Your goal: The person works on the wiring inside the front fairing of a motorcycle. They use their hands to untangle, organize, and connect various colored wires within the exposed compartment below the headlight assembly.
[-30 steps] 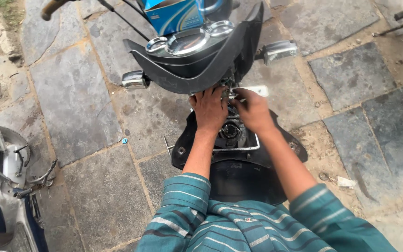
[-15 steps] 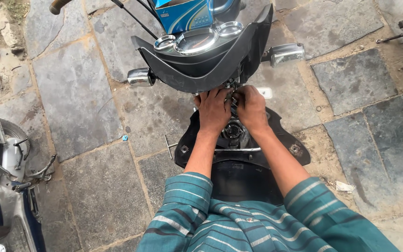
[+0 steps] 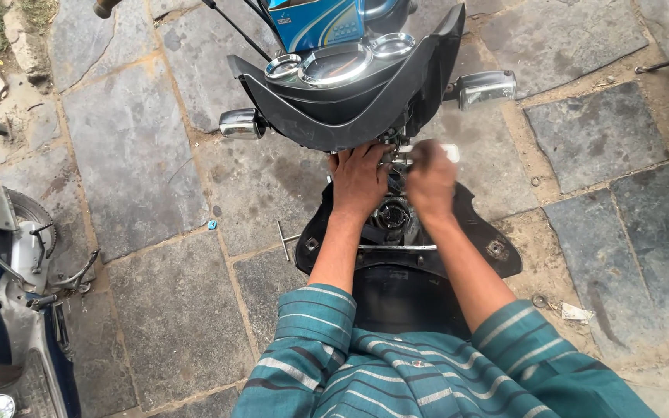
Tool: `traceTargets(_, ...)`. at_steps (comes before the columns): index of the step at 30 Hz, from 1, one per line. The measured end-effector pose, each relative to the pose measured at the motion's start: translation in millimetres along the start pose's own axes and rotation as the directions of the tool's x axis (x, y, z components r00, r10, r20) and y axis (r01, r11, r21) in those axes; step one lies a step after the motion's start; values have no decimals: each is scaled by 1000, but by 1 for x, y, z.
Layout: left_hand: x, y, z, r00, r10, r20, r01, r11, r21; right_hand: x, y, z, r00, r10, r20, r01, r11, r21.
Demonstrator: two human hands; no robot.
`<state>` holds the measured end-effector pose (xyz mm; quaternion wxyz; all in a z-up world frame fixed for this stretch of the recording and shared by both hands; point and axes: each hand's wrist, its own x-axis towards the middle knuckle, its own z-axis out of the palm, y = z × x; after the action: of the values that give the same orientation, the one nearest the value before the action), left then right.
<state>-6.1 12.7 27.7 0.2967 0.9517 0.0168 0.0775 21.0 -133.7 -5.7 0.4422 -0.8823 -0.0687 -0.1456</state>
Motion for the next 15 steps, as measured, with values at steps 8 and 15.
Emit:
traceTargets(8,7,-6,-8,998,55,31,-55,998,14,7,18,-92,911,409,-55,-365,861,354)
traceTargets(15,-6,-12,-30,991,96,93,-90,994,-68,-27,28,-101,874,467,136,-486,840,241)
